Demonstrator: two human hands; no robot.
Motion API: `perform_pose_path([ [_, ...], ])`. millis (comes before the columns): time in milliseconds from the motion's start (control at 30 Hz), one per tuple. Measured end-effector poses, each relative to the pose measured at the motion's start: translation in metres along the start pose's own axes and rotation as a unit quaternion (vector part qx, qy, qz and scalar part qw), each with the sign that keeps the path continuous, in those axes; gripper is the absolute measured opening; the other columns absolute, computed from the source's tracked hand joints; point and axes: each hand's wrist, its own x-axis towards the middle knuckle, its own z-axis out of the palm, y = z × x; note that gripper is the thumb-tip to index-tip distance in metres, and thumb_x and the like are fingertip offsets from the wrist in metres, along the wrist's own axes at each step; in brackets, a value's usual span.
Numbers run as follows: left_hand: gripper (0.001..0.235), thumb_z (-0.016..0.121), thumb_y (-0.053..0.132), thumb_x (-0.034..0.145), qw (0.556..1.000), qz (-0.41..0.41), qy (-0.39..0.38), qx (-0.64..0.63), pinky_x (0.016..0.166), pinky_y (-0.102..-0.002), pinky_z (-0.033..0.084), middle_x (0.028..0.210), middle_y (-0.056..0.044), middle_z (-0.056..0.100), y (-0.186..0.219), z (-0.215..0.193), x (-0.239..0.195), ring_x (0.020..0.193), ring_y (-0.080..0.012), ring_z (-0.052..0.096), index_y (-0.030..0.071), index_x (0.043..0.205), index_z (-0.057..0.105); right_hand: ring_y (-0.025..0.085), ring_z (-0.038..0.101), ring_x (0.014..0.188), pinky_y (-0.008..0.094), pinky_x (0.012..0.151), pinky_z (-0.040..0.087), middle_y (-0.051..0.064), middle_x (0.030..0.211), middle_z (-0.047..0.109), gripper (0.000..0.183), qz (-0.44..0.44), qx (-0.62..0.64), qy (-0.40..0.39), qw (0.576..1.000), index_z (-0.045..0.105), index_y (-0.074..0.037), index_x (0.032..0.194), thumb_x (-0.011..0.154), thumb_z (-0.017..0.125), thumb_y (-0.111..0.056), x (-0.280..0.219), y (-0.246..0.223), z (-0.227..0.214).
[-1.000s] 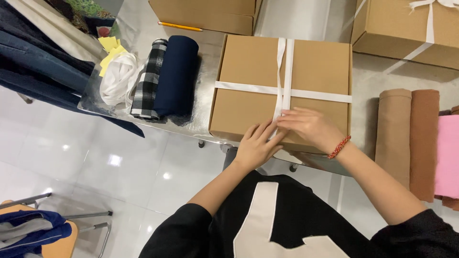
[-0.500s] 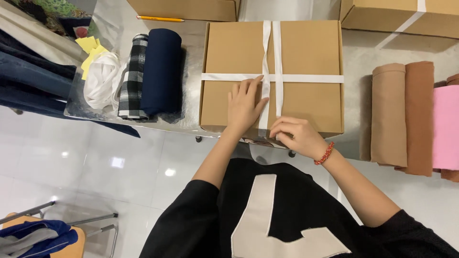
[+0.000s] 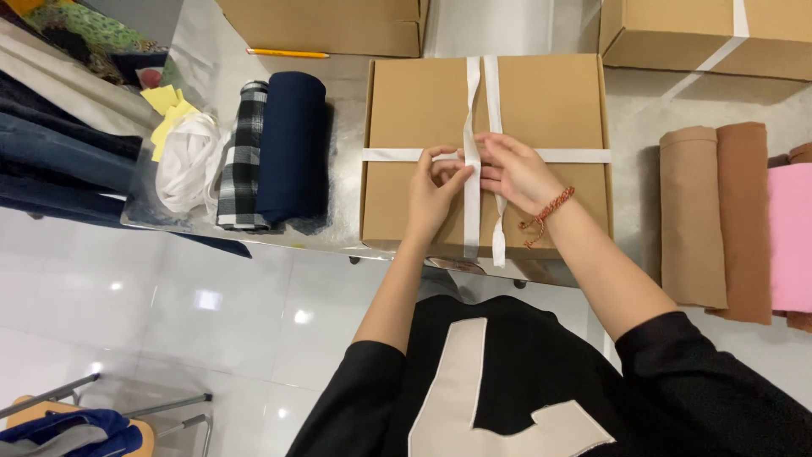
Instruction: The person places folded clothes wrapped in plastic into a cardboard box and closes the lid. They then tie a white ribbon around the box, creating a bow, and finally write on a yellow sticky note attached to the box using a pencil.
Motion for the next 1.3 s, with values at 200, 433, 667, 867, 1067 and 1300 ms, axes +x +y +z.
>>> perform_pose_path([
  [200, 0.039, 0.087, 0.028, 0.09, 0.999, -0.013, -0.016, 0.036, 0.074, -0.02, 0.044, 0.099, 0.007, 0.082, -0.018, 0.001, 0.003, 0.075, -0.0049, 0.056, 0.025, 0.123, 0.067, 0.018, 0.078, 0.111, 0.034, 0.097, 0.067, 0.005, 0.132, 0.075, 0.03, 0.025, 0.125, -0.001, 0.992, 0.062, -0.016, 0.138, 0.111, 0.059, -0.029, 0.095, -0.013, -0.008],
  [433, 0.02, 0.077, 0.031, 0.095, 0.994, -0.026, -0.034, 0.1, 0.072, -0.023, 0.047, 0.091, 0.013, 0.076, 0.02, -0.003, -0.005, 0.062, -0.004, 0.047, 0.022, 0.111, 0.069, 0.017, 0.08, 0.09, 0.031, 0.068, 0.063, 0.005, 0.102, 0.076, 0.032, -0.064, -0.106, 0.107, 0.986, 0.075, -0.003, 0.126, 0.1, 0.064, -0.016, 0.164, -0.102, 0.015],
  [667, 0.018, 0.067, 0.041, 0.097, 0.962, -0.075, -0.049, 0.259, 0.074, -0.029, 0.05, 0.096, 0.021, 0.078, 0.034, -0.004, -0.001, 0.081, -0.0047, 0.068, 0.031, 0.111, 0.067, 0.016, 0.046, 0.148, 0.04, 0.098, 0.061, 0.008, 0.157, 0.052, 0.051, -0.102, -0.402, 0.073, 0.907, 0.057, -0.019, 0.152, 0.102, 0.052, -0.026, 0.199, -0.134, 0.009],
  [867, 0.015, 0.068, 0.045, 0.098, 0.951, -0.048, -0.048, 0.303, 0.067, -0.032, 0.05, 0.096, 0.022, 0.078, 0.026, -0.004, 0.002, 0.082, -0.0062, 0.071, 0.032, 0.104, 0.066, 0.02, 0.062, 0.09, 0.037, 0.071, 0.051, 0.001, 0.144, 0.065, 0.072, -0.012, -0.548, 0.07, 0.833, 0.048, -0.02, 0.158, 0.093, 0.034, 0.005, 0.191, -0.118, -0.037],
  [1067, 0.019, 0.075, 0.039, 0.096, 0.947, -0.036, -0.072, 0.312, 0.078, -0.037, 0.057, 0.103, 0.013, 0.082, 0.014, -0.005, 0.006, 0.086, -0.021, 0.077, 0.032, 0.112, 0.067, 0.042, 0.059, 0.136, 0.053, 0.118, 0.044, 0.021, 0.139, 0.07, 0.05, -0.07, -0.555, -0.007, 0.829, 0.07, -0.007, 0.139, 0.095, 0.051, 0.004, 0.176, -0.101, -0.07],
  [1300, 0.018, 0.077, 0.035, 0.094, 0.951, -0.017, -0.052, 0.304, 0.074, -0.037, 0.057, 0.1, 0.014, 0.082, 0.015, -0.005, 0.001, 0.082, -0.0199, 0.075, 0.031, 0.109, 0.068, 0.028, 0.059, 0.136, 0.043, 0.115, 0.044, -0.006, 0.142, 0.068, 0.031, -0.117, -0.55, 0.064, 0.825, 0.076, -0.036, 0.126, 0.095, 0.07, -0.031, 0.191, -0.061, -0.078],
])
